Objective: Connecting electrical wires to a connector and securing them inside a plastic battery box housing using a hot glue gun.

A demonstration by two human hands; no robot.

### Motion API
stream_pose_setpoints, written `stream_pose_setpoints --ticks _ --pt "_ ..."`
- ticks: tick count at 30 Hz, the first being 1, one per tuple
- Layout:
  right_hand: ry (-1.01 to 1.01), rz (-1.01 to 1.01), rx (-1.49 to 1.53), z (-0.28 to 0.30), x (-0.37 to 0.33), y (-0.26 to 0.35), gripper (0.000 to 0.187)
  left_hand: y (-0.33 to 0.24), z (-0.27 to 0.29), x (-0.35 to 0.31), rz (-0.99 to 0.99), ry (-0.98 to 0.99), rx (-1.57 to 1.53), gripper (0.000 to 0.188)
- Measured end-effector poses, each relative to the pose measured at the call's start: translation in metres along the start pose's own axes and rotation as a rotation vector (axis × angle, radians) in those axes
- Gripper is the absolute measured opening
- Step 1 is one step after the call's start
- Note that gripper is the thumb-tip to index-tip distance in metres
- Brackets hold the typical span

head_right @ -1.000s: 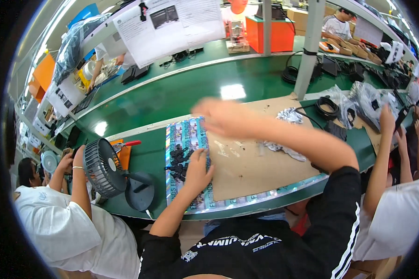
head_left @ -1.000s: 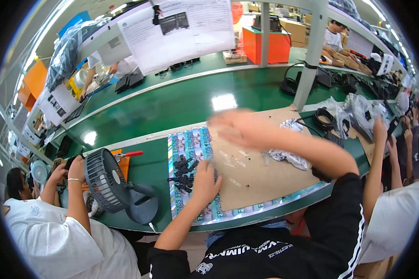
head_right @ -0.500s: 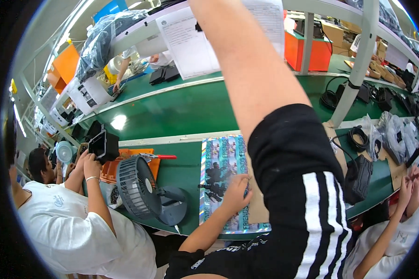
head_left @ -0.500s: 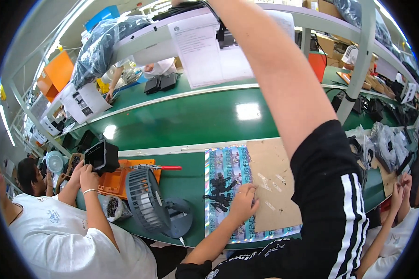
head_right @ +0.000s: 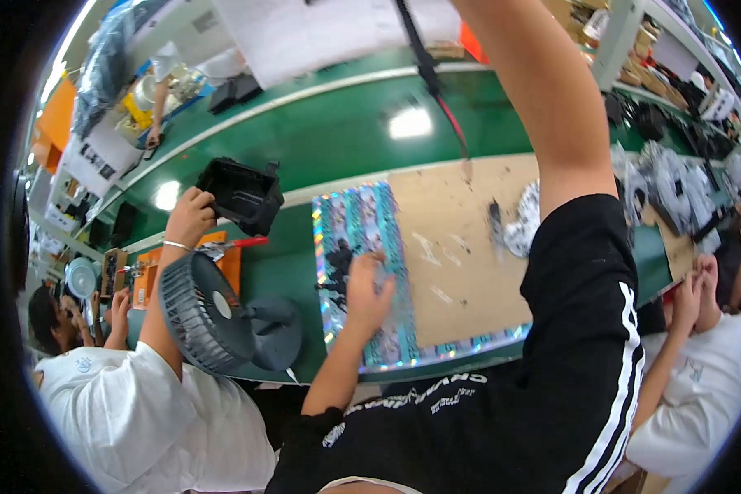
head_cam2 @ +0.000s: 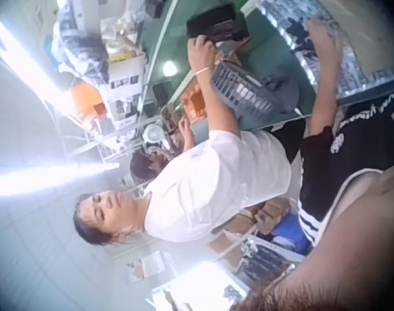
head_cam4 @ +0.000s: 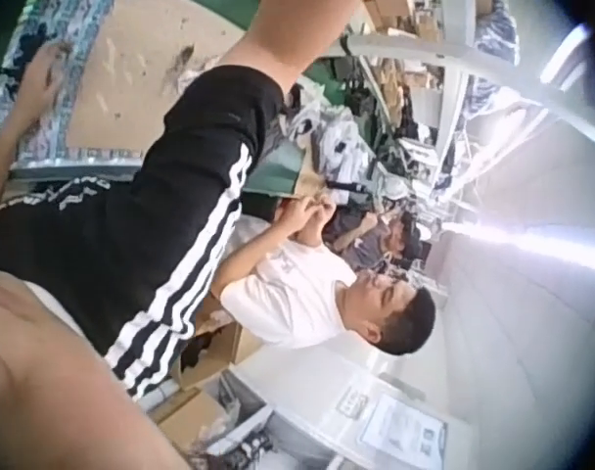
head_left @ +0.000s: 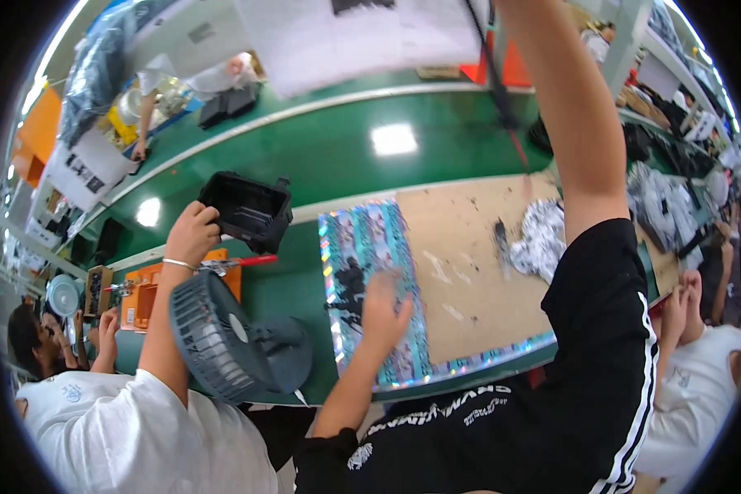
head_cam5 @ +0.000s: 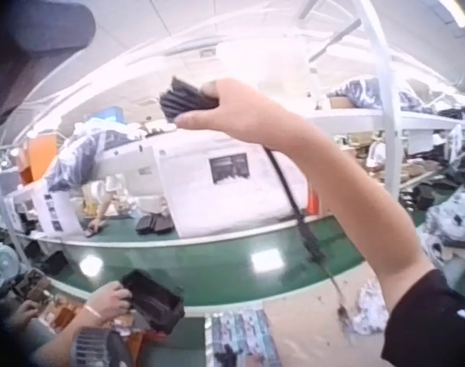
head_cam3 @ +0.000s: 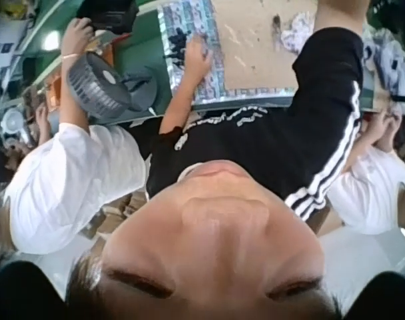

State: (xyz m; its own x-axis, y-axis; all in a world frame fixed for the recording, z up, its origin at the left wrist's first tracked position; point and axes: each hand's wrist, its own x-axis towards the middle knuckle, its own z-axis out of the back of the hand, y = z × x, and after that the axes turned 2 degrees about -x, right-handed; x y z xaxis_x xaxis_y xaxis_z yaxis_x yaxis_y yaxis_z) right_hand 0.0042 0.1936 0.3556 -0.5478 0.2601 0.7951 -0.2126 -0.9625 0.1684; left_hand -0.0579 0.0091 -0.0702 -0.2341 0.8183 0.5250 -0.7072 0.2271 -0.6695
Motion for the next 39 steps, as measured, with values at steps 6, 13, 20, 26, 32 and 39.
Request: stream_pose_setpoints --ticks 6,13,20,26,32,39 --pt "0.076 -0.305 0.085 0.028 -0.165 -0.004 0.040 -0.006 -0.006 0.013 0.046 -0.076 -0.158 0.034" --pt "0.151 -0.491 -0.109 -0.106 -0.350 -0.082 0.049 -0.030 -0.011 0.008 0.074 -0.009 -0.166 0.033" --pt "0.146 -0.534 -0.142 -0.172 -0.411 -0.100 0.045 -0.060 -0.037 -0.001 -0.297 0.343 -0.016 0.033" --pt "0.052 -0.528 0.201 -0.121 -0.399 -0.091 0.032 -0.079 -0.069 -0.006 -0.486 0.651 0.013 0.038" --pt "0.534 -0.379 0.436 -0.105 -0.363 -0.052 0.015 -0.058 -0.094 -0.015 -0.521 0.536 -0.124 0.025" --pt "0.828 0.031 0.661 -0.204 -0.344 -0.023 0.025 -0.066 -0.077 -0.011 -0.313 0.468 -0.375 0.031"
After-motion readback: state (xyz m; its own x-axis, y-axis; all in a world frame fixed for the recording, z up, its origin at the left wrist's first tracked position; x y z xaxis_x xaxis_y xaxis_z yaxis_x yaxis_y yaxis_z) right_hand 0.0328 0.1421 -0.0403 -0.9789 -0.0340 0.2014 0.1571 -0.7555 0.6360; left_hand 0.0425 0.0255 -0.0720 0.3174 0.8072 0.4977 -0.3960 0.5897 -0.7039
